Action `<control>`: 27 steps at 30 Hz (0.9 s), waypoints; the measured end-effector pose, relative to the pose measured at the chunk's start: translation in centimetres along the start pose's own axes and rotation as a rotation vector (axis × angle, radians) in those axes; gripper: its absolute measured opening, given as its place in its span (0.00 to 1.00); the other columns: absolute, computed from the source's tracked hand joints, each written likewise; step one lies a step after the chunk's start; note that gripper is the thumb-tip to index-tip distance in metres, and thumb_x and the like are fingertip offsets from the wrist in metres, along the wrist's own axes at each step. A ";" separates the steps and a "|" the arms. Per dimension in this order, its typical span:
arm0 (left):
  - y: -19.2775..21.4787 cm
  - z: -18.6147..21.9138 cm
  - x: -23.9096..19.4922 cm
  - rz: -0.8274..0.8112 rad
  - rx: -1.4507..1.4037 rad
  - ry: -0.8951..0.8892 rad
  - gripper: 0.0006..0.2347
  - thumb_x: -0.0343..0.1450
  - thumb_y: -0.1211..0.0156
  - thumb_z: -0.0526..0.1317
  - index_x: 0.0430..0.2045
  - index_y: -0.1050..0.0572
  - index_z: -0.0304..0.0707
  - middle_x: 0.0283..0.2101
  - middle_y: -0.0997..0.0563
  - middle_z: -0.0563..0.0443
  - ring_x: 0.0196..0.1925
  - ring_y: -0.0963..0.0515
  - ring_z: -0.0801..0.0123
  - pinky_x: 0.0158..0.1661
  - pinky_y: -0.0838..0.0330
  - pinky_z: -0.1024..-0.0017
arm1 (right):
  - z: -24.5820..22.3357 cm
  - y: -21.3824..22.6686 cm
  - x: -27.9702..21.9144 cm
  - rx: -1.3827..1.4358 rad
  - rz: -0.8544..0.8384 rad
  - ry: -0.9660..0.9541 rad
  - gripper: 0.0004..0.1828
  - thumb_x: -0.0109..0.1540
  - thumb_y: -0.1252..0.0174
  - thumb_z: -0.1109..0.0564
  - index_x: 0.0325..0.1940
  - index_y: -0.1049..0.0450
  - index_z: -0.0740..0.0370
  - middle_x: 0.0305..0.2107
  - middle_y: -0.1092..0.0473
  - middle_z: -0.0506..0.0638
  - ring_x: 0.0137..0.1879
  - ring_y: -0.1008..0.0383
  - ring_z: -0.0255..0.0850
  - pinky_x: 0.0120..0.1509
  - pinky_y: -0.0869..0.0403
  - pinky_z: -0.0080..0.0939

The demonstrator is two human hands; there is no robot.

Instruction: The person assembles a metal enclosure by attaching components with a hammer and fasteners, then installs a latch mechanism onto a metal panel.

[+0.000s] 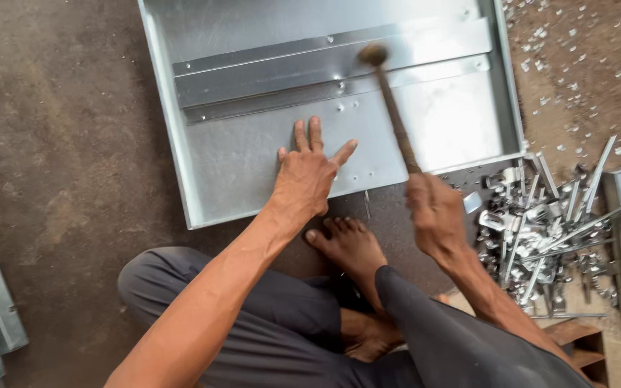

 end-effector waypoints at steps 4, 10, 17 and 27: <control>-0.4 0.2 0.8 0.019 -0.029 -0.005 0.49 0.56 0.25 0.36 0.71 0.50 0.72 0.73 0.54 0.24 0.72 0.49 0.27 0.54 0.28 0.43 | 0.6 -0.9 0.4 0.003 -0.019 0.029 0.34 0.70 0.66 0.31 0.25 0.38 0.59 0.16 0.42 0.45 0.20 0.45 0.35 0.19 0.42 0.41; -0.3 -0.1 0.1 0.009 -0.041 -0.005 0.48 0.58 0.27 0.34 0.71 0.50 0.71 0.72 0.55 0.23 0.72 0.50 0.29 0.56 0.30 0.42 | 0.8 2.3 -0.8 0.305 0.045 0.199 0.29 0.71 0.63 0.32 0.30 0.37 0.56 0.18 0.43 0.42 0.22 0.46 0.31 0.23 0.44 0.35; 0.0 -0.2 0.9 -0.050 -0.066 0.015 0.50 0.55 0.23 0.39 0.71 0.51 0.70 0.73 0.56 0.24 0.74 0.51 0.29 0.58 0.31 0.44 | 0.1 -0.2 -0.3 -0.110 -0.040 0.251 0.31 0.71 0.63 0.33 0.25 0.36 0.57 0.17 0.45 0.46 0.22 0.47 0.34 0.24 0.44 0.37; 0.5 0.7 -1.0 -0.009 -0.069 0.007 0.49 0.55 0.22 0.41 0.71 0.49 0.70 0.73 0.55 0.24 0.74 0.50 0.30 0.58 0.33 0.40 | 2.6 -9.5 -2.9 -0.441 -0.350 0.182 0.17 0.74 0.57 0.40 0.54 0.34 0.52 0.45 0.32 0.63 0.50 0.34 0.53 0.56 0.34 0.54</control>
Point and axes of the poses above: each hand's wrist, its own x-axis towards the middle knuckle, its own y-axis out of the back of the hand, z = x × y, the point moved 9 cm from there along x, towards the middle knuckle
